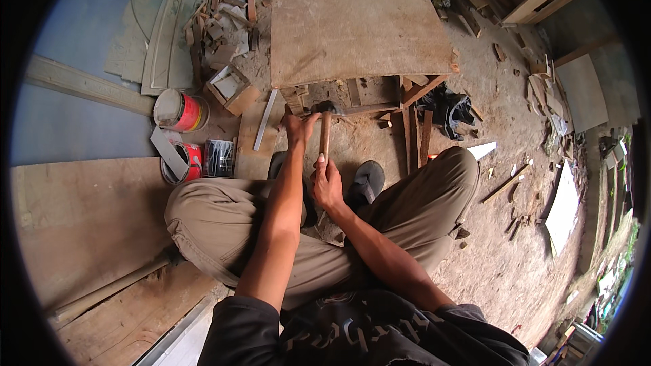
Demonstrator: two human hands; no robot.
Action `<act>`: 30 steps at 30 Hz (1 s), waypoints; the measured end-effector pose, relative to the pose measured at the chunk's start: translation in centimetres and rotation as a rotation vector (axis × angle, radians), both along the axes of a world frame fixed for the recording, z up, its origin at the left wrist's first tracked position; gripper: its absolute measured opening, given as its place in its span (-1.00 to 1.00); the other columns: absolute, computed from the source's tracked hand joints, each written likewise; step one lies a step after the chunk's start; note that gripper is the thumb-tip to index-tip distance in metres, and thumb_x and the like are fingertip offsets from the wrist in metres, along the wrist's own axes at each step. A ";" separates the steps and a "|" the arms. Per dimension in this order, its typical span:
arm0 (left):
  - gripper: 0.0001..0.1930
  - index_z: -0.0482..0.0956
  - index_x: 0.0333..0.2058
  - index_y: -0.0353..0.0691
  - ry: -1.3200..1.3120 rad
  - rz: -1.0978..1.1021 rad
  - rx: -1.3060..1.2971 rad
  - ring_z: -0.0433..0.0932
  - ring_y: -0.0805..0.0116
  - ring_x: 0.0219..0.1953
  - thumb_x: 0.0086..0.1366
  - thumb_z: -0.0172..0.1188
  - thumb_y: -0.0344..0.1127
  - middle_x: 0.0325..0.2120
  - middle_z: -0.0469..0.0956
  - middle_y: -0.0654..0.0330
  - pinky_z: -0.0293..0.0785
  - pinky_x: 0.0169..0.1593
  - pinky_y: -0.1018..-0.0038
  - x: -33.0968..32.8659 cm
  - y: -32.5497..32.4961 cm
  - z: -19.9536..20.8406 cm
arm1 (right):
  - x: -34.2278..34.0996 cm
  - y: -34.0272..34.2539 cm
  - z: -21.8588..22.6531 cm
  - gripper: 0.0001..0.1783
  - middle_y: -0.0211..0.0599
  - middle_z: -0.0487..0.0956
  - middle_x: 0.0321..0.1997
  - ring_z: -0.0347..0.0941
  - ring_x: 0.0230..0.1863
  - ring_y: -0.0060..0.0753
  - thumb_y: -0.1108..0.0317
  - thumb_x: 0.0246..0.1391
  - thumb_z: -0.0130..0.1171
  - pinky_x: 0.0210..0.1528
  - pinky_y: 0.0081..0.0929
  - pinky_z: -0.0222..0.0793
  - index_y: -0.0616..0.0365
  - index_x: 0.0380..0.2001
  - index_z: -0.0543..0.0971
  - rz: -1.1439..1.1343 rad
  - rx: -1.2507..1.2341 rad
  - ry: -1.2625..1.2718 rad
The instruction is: The person sits on the floor and uses a hammer to drive nails into the legs of a wooden stool. They repeatedly position nails and strike them to secure the stool's structure.
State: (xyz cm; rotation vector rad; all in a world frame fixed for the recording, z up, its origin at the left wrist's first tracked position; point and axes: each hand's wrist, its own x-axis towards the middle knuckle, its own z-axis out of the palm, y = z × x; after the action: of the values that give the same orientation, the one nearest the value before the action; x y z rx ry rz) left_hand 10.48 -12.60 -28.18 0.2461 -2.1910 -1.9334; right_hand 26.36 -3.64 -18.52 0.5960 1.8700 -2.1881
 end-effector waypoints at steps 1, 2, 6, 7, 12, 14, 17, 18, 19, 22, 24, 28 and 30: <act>-0.60 0.56 -0.09 -0.35 -0.024 -0.023 0.092 0.59 0.34 -0.20 0.09 0.44 -0.39 -0.20 0.64 0.16 0.48 -0.06 0.39 0.0 0.0 0.0 | -0.1 0.1 0.1 -0.54 -0.54 0.23 -0.68 0.09 -0.79 -0.65 -0.15 0.39 -0.17 -0.77 -0.58 0.07 0.04 -0.33 0.30 0.043 0.049 -0.032; -0.54 0.51 -0.07 -0.37 0.020 -0.031 0.041 0.58 0.30 -0.19 0.07 0.46 -0.37 -0.19 0.63 0.11 0.49 -0.06 0.37 0.0 -0.1 0.0 | -0.1 0.2 0.3 -0.54 -0.54 0.23 -0.67 0.09 -0.78 -0.64 -0.15 0.39 -0.17 -0.77 -0.58 0.07 0.04 -0.32 0.31 0.012 0.010 -0.023; -0.44 0.41 -0.05 -0.40 0.078 -0.015 -0.016 0.57 0.26 -0.20 0.03 0.51 -0.35 -0.18 0.60 0.05 0.51 -0.08 0.34 -0.3 0.0 -0.1 | 0.0 0.8 1.1 -0.55 -0.51 0.27 -0.63 0.11 -0.76 -0.64 -0.11 0.41 -0.20 -0.74 -0.57 0.09 0.06 -0.31 0.30 -0.125 -0.153 0.121; -0.45 0.41 -0.06 -0.39 0.084 -0.004 -0.025 0.57 0.28 -0.21 0.03 0.50 -0.36 -0.19 0.60 0.06 0.51 -0.09 0.36 -0.2 0.1 -0.1 | 0.0 0.8 1.1 -0.57 -0.50 0.29 -0.63 0.11 -0.75 -0.64 -0.06 0.42 -0.21 -0.72 -0.56 0.10 0.09 -0.31 0.31 -0.176 -0.209 0.139; -0.44 0.39 -0.07 -0.39 0.040 0.001 0.048 0.58 0.27 -0.21 0.03 0.51 -0.34 -0.21 0.60 0.06 0.51 -0.07 0.37 0.0 0.1 -0.5 | -0.1 0.0 0.4 -0.62 -0.57 0.23 -0.65 0.10 -0.76 -0.68 -0.05 0.43 -0.22 -0.76 -0.57 0.07 0.01 -0.33 0.27 -0.108 -0.043 0.161; -0.43 0.39 -0.06 -0.39 0.067 -0.007 0.065 0.58 0.27 -0.20 0.03 0.51 -0.33 -0.21 0.60 0.06 0.51 -0.06 0.37 -0.1 0.0 -0.7 | -0.2 0.1 0.1 -0.58 -0.55 0.28 -0.64 0.12 -0.75 -0.68 -0.05 0.43 -0.20 -0.74 -0.57 0.07 0.04 -0.37 0.31 -0.001 0.219 0.161; -0.43 0.39 -0.06 -0.39 0.049 -0.007 0.012 0.58 0.26 -0.20 0.04 0.51 -0.33 -0.21 0.60 0.08 0.51 -0.06 0.37 -0.4 -0.1 -0.7 | -0.2 0.5 0.2 -0.55 -0.54 0.28 -0.64 0.13 -0.74 -0.67 -0.10 0.40 -0.16 -0.73 -0.58 0.07 0.05 -0.36 0.32 0.020 0.088 0.041; -0.42 0.38 -0.05 -0.39 0.045 -0.010 0.009 0.58 0.26 -0.20 0.04 0.50 -0.33 -0.20 0.61 0.08 0.51 -0.06 0.36 -0.5 -0.1 -0.7 | -0.1 0.7 0.4 -0.54 -0.50 0.31 -0.64 0.18 -0.71 -0.64 -0.09 0.41 -0.16 -0.68 -0.54 0.12 0.09 -0.37 0.33 -0.009 0.061 0.045; -0.42 0.38 -0.05 -0.40 0.042 -0.013 0.005 0.58 0.26 -0.19 0.04 0.50 -0.32 -0.20 0.61 0.07 0.50 -0.06 0.35 -0.4 -0.1 -0.6 | -0.1 0.8 0.7 -0.52 -0.46 0.33 -0.65 0.23 -0.68 -0.60 -0.08 0.41 -0.16 -0.64 -0.50 0.17 0.14 -0.37 0.35 -0.038 0.033 0.048; -0.61 0.54 -0.14 -0.37 0.063 -0.027 -0.048 0.60 0.36 -0.22 0.11 0.44 -0.33 -0.25 0.65 0.16 0.50 -0.09 0.40 0.0 -0.3 0.0 | -0.2 1.1 1.7 -0.51 -0.46 0.33 -0.66 0.24 -0.69 -0.61 -0.08 0.41 -0.16 -0.64 -0.50 0.19 0.15 -0.37 0.35 -0.051 -0.039 0.006; -0.70 0.62 -0.19 -0.35 0.054 -0.074 -0.088 0.61 0.40 -0.23 0.15 0.42 -0.32 -0.28 0.68 0.20 0.50 -0.10 0.43 0.2 -0.7 0.5 | -0.3 1.2 2.1 -0.51 -0.48 0.32 -0.66 0.21 -0.72 -0.63 -0.09 0.41 -0.16 -0.69 -0.53 0.16 0.14 -0.38 0.35 -0.049 -0.079 -0.033; -0.66 0.63 -0.19 -0.35 0.026 -0.152 -0.128 0.62 0.35 -0.22 0.15 0.43 -0.25 -0.28 0.68 0.18 0.50 -0.10 0.40 0.4 -1.3 1.3 | -0.3 1.3 2.1 -0.51 -0.48 0.31 -0.65 0.19 -0.75 -0.64 -0.09 0.40 -0.15 -0.75 -0.54 0.13 0.12 -0.38 0.34 -0.054 -0.121 -0.062; -0.63 0.62 -0.19 -0.36 0.026 -0.133 -0.148 0.62 0.33 -0.21 0.15 0.43 -0.21 -0.28 0.68 0.17 0.49 -0.10 0.38 0.4 -1.3 1.5 | -0.3 1.4 1.8 -0.51 -0.48 0.31 -0.65 0.19 -0.75 -0.64 -0.10 0.40 -0.15 -0.75 -0.55 0.13 0.12 -0.38 0.34 -0.047 -0.115 -0.057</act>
State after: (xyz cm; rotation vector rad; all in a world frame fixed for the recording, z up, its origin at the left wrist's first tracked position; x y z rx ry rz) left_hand 10.87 -13.91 -26.67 0.0529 -2.3742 -1.8148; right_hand 26.03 -2.21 -16.70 0.6794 1.7051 -2.2652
